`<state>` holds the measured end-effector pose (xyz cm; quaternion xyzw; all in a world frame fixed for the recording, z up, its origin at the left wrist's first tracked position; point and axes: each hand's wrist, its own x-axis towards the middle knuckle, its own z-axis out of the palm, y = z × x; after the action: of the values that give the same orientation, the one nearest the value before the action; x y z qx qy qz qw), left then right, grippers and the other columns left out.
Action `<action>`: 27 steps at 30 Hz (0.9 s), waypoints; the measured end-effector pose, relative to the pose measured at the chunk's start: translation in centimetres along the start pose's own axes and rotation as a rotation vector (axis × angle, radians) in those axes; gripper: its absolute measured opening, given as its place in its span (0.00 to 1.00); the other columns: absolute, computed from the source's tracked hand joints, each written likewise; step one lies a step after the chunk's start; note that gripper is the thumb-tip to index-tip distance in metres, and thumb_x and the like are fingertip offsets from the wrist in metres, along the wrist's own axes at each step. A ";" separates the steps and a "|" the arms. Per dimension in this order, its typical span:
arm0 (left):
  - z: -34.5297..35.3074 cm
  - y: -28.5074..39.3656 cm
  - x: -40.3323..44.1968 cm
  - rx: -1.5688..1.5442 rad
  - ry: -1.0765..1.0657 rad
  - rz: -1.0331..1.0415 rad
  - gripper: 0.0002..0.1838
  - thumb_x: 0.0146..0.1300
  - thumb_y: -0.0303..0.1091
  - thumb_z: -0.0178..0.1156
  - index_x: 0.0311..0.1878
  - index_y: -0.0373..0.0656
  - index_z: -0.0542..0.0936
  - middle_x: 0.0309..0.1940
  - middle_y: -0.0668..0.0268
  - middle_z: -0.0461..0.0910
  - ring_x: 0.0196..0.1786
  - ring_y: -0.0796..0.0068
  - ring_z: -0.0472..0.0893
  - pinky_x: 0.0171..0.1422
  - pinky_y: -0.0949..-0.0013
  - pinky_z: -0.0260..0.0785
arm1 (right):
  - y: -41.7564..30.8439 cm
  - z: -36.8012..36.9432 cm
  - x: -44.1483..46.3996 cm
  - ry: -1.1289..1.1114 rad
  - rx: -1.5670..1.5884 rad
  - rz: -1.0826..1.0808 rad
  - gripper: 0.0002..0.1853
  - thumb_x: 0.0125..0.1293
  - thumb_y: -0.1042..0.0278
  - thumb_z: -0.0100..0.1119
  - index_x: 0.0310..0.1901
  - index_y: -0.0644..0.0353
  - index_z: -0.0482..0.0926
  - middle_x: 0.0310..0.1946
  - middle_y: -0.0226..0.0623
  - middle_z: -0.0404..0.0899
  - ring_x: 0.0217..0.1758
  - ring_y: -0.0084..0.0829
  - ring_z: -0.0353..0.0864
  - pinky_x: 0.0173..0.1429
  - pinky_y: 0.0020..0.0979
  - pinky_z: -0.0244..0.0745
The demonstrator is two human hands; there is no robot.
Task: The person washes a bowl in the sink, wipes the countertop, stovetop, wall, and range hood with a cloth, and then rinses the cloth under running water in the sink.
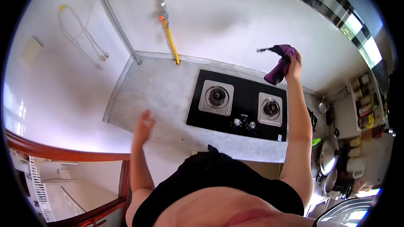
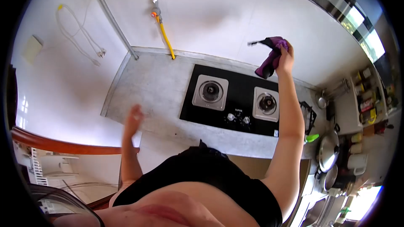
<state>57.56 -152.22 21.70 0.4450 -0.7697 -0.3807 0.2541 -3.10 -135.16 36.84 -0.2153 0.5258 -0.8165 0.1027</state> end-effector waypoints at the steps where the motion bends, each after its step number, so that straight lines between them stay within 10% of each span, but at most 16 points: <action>1: -3.7 3.5 0.6 -0.112 0.163 0.196 0.26 0.65 0.29 0.60 0.66 0.38 0.69 0.63 0.57 0.73 0.66 0.61 0.71 0.70 0.62 0.61 | -1.0 -0.4 -2.7 0.003 0.017 -0.008 0.15 0.69 0.77 0.49 0.56 0.60 0.73 0.41 0.36 0.80 0.35 0.27 0.79 0.37 0.30 0.79; 5: -16.2 21.1 -5.1 -0.286 0.868 0.989 0.24 0.71 0.30 0.49 0.69 0.40 0.66 0.66 0.57 0.69 0.68 0.63 0.69 0.74 0.60 0.57 | -3.1 -4.2 -9.2 -0.036 -0.031 0.021 0.17 0.69 0.77 0.51 0.59 0.57 0.72 0.43 0.36 0.79 0.35 0.25 0.78 0.35 0.27 0.79; 11: -17.3 34.1 -12.3 -0.422 0.546 1.940 0.26 0.68 0.31 0.52 0.69 0.39 0.66 0.66 0.55 0.69 0.69 0.61 0.68 0.74 0.60 0.57 | -6.4 -4.9 -15.3 -0.056 -0.001 0.043 0.17 0.68 0.79 0.51 0.58 0.58 0.73 0.44 0.35 0.78 0.36 0.24 0.79 0.34 0.26 0.79; 27: -16.8 34.4 -18.0 -0.414 0.409 1.966 0.32 0.62 0.33 0.60 0.68 0.35 0.64 0.66 0.52 0.67 0.70 0.58 0.66 0.74 0.58 0.56 | -8.8 0.5 -19.5 -0.157 0.062 0.015 0.18 0.69 0.78 0.50 0.60 0.59 0.73 0.46 0.37 0.78 0.41 0.25 0.79 0.40 0.26 0.80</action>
<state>61.44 -131.69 58.50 -0.3788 -0.6552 -0.0465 0.6520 14.94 -124.10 40.23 -0.2714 0.4922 -0.8121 0.1565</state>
